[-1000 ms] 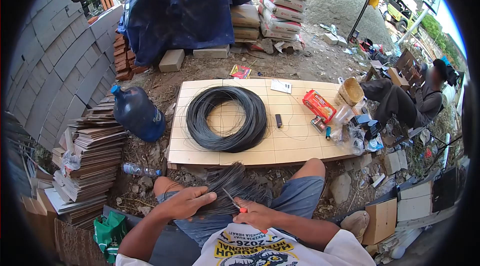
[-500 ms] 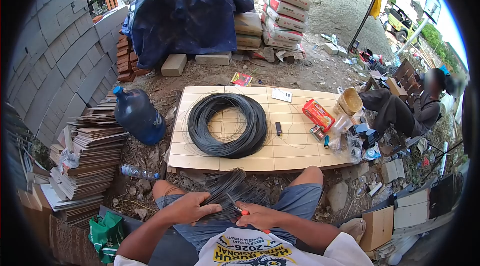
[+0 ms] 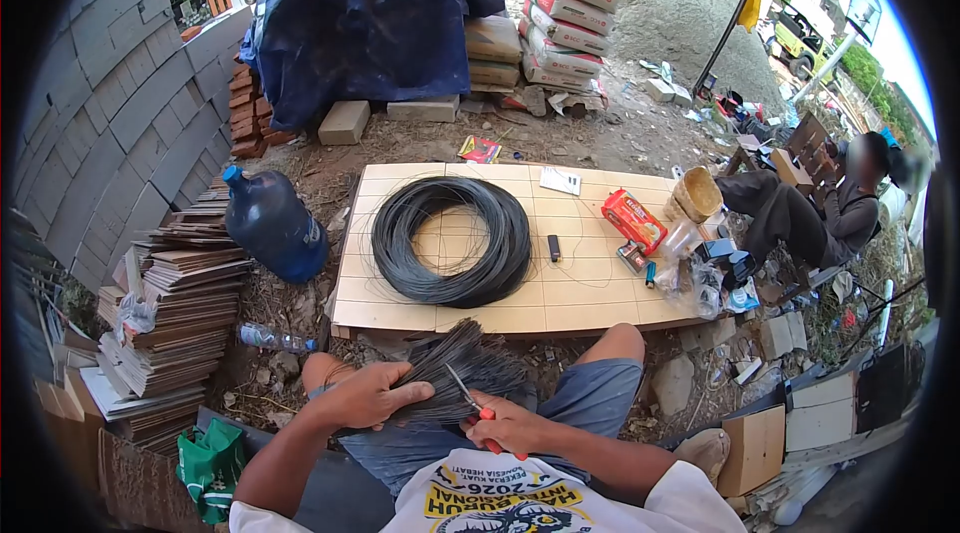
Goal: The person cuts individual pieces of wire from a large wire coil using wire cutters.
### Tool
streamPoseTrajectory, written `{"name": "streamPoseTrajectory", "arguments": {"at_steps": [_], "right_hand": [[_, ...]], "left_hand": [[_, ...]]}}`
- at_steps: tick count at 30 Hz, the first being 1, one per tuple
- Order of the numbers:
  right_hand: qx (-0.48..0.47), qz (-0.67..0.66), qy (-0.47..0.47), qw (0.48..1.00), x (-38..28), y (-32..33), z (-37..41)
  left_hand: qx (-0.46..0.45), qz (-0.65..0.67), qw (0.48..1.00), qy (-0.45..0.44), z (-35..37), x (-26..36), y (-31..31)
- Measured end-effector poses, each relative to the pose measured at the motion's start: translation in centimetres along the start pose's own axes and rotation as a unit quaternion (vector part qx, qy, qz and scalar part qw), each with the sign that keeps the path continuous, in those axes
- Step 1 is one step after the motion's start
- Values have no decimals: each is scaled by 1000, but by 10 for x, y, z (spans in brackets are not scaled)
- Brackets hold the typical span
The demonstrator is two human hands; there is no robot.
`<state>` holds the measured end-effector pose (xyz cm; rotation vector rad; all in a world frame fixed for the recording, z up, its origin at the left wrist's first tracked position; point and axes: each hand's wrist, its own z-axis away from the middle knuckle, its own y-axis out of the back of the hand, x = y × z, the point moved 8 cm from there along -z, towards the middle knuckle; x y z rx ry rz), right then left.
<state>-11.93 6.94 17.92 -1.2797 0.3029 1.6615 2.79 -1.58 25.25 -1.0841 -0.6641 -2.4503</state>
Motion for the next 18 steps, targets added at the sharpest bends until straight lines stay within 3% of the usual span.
{"name": "streamPoseTrajectory", "arguments": {"at_steps": [3, 4, 5, 8, 11, 13, 16, 18], "right_hand": [[7, 76, 49, 996, 3, 9, -12], [36, 49, 7, 998, -7, 8, -6], [3, 26, 31, 999, -13, 6, -9], [-20, 6, -20, 1000, -14, 7, -10], [-8, -19, 3, 1000, -27, 2, -6], [-3, 44, -22, 999, -26, 6, -7], [-18, 25, -29, 999, -23, 4, -7], [-12, 85, -2, 996, -21, 8, -9]], "left_hand": [[-19, -10, 1000, -1, -2, -1, -2], [-22, 3, 1000, 5, 0, 4, -3], [-14, -6, 1000, 3, 0, 8, 0], [-12, 19, 1000, -3, -3, 2, 1], [-14, 12, 1000, 8, -1, 1, -1], [-6, 8, 1000, 21, 2, 5, 2], [7, 17, 999, 30, 1, 7, 7], [10, 14, 1000, 19, -1, 10, 10]]}}
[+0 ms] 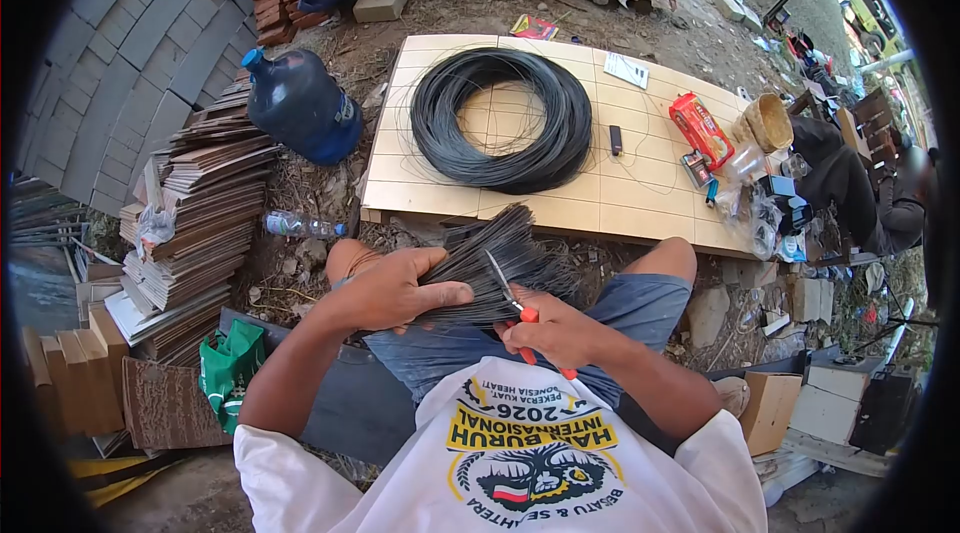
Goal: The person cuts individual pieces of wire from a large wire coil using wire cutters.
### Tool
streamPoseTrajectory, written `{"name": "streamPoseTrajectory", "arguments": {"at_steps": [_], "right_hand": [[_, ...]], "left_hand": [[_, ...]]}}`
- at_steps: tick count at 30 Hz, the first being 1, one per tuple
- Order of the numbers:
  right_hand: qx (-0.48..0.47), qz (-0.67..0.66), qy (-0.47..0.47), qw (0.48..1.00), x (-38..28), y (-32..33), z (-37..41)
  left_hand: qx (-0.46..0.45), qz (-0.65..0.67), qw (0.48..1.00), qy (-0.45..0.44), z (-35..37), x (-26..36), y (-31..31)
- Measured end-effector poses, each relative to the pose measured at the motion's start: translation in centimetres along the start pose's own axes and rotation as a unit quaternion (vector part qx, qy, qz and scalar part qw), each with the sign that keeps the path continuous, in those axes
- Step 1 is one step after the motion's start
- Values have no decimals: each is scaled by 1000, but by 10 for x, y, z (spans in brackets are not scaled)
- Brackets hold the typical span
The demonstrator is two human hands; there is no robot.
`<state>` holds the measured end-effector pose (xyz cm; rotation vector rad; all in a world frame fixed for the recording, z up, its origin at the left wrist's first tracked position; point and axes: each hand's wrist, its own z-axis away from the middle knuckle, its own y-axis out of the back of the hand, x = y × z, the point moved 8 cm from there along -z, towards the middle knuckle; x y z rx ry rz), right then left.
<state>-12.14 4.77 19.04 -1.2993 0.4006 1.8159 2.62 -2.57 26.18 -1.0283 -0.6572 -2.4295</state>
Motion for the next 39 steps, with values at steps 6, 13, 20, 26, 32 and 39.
{"name": "streamPoseTrajectory", "arguments": {"at_steps": [6, 13, 20, 26, 32, 39], "right_hand": [[24, -36, -43, 998, -1, -4, 4], [39, 3, -11, 999, -3, 5, -3], [20, 5, -11, 1000, -1, -2, -2], [43, -31, -15, 999, -15, -18, 6], [45, -70, -27, 996, -4, -15, 4], [28, -83, -21, 996, -16, -10, 3]], "left_hand": [[-1, 8, 1000, -14, -2, -3, 3], [-17, 6, 1000, -5, -1, -7, -2], [-2, -3, 1000, -20, 0, -10, 0], [8, 6, 1000, -10, 6, -6, 4], [-3, -2, 1000, -24, 6, -7, 1], [-26, -2, 999, -20, 1, -13, -4]]}}
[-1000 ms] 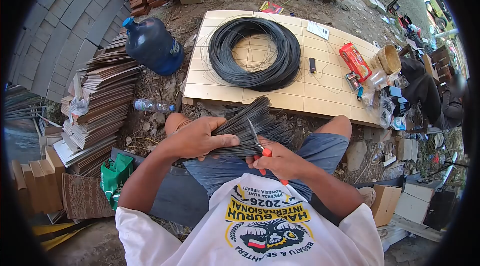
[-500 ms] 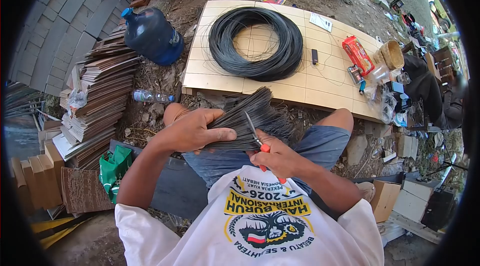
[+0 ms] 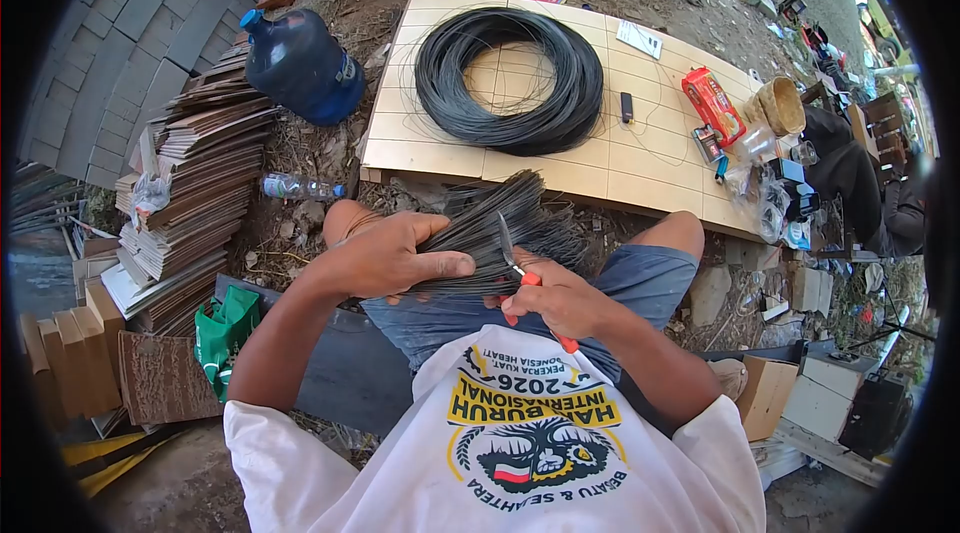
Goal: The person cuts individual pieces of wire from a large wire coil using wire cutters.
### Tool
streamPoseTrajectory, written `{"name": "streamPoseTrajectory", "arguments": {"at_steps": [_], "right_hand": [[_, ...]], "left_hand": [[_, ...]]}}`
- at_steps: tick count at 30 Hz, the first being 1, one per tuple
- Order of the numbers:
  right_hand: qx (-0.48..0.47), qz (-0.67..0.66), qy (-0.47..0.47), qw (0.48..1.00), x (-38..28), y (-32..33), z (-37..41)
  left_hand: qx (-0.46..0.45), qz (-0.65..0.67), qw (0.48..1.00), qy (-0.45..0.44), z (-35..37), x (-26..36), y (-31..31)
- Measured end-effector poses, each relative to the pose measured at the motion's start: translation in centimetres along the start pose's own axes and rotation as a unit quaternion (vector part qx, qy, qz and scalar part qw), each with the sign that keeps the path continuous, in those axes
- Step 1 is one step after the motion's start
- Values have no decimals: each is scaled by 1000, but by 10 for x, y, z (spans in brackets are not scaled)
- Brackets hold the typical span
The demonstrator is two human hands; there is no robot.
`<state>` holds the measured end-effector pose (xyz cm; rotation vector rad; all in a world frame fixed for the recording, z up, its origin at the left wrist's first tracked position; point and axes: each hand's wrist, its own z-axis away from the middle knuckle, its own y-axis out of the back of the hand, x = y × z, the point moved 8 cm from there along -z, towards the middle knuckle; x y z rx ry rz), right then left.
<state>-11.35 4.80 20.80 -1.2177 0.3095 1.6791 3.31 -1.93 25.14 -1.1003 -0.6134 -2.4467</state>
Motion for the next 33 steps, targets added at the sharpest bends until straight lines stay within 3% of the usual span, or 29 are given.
{"name": "streamPoseTrajectory", "arguments": {"at_steps": [7, 9, 16, 19, 22, 27, 30, 33], "right_hand": [[29, 62, 17, 998, 26, 4, -5], [57, 0, 9, 998, 32, 5, -5], [74, 28, -1, 997, 19, 6, 4], [36, -55, 29, 997, 9, 5, 0], [24, -43, -1, 999, 13, 8, 1], [27, 47, 38, 998, 15, 9, -1], [5, -48, -41, 998, 26, 6, 2], [35, -39, -39, 998, 29, 8, 6]], "left_hand": [[-2, -5, 1000, -7, -1, 4, 1], [-3, 1, 1000, -5, -2, 8, 1], [-34, -21, 999, 9, -7, 11, -1], [-35, -15, 999, 7, -8, 11, -3], [-43, -10, 999, 10, -8, 8, -4], [-38, -7, 999, 5, -6, 8, -5], [-32, -25, 999, 6, -5, 9, -3], [-20, -21, 1000, 4, -7, 10, 1]]}}
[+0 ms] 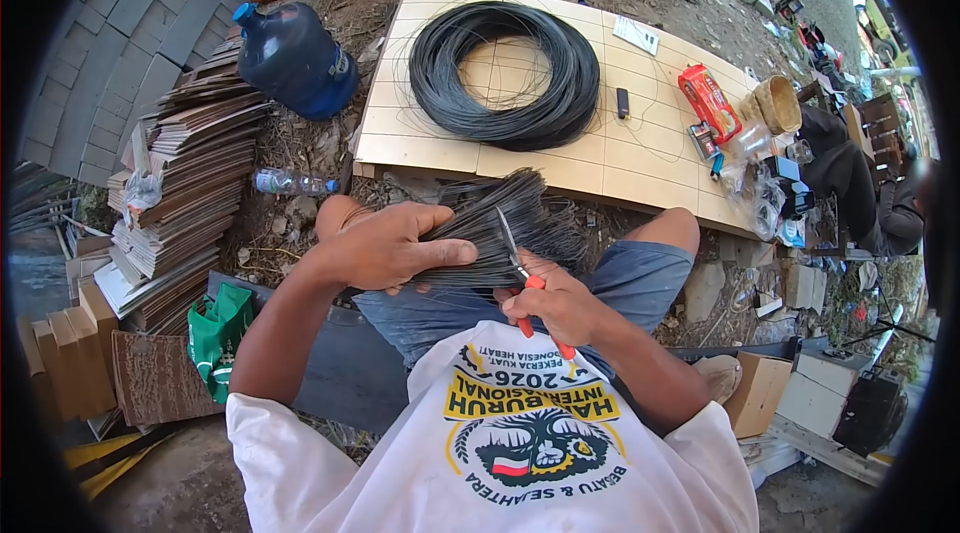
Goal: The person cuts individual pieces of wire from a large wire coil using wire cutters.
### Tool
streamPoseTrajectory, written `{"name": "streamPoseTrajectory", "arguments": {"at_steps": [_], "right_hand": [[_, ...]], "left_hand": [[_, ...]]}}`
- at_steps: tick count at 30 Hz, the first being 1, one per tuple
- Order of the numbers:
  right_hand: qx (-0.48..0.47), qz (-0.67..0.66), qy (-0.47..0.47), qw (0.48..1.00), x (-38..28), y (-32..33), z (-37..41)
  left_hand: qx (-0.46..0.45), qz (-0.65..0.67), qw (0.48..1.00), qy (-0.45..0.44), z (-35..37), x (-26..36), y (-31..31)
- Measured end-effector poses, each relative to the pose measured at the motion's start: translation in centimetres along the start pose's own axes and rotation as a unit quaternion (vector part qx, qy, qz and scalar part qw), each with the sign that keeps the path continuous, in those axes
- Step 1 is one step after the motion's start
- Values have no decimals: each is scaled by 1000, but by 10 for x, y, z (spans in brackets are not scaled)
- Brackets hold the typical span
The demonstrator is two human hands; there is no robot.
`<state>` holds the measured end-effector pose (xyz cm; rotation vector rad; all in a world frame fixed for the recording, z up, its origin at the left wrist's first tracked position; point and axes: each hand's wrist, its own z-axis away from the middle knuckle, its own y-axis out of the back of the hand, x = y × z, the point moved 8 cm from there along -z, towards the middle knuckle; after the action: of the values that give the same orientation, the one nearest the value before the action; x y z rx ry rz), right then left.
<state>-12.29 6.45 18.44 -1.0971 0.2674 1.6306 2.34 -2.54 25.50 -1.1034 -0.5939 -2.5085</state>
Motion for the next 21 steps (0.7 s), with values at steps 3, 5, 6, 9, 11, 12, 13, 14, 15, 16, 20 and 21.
{"name": "streamPoseTrajectory", "arguments": {"at_steps": [3, 5, 6, 9, 11, 12, 13, 14, 15, 16, 20, 21], "right_hand": [[-12, 25, 50, 998, 2, -5, 3], [-7, 31, 50, 998, 2, -6, 5], [-1, 35, 50, 998, 2, -6, 7], [-14, 25, 51, 998, -1, -8, 8], [-11, 2, 55, 998, -9, -10, 8], [-8, -21, 61, 998, -12, -10, 7], [-9, -21, 62, 998, -13, -9, 6], [-9, -26, 58, 998, -12, -8, 4], [-8, -31, 53, 998, -10, -6, 3], [-8, -32, 53, 998, -7, -4, 1], [-13, 45, 80, 996, -9, -4, -1], [6, 41, 75, 996, -9, -4, -1]], "left_hand": [[-9, 29, 1000, 2, 0, -6, -4], [0, 23, 1000, -10, 2, -2, -5], [-1, 24, 1000, -9, 2, -1, -5], [-9, 7, 1000, -15, 2, -1, -7], [-30, -3, 998, -48, 1, -2, -13], [-29, -4, 998, -48, 1, -2, -13], [-25, -16, 999, -46, 1, -2, -12], [-21, -28, 998, -43, 1, -2, -12], [-21, -28, 998, -43, 2, 1, -12], [-16, -16, 999, -23, 4, 2, -11], [-3, -5, 1000, -5, 4, -2, -8], [-2, -4, 1000, -3, 3, -4, -7]]}}
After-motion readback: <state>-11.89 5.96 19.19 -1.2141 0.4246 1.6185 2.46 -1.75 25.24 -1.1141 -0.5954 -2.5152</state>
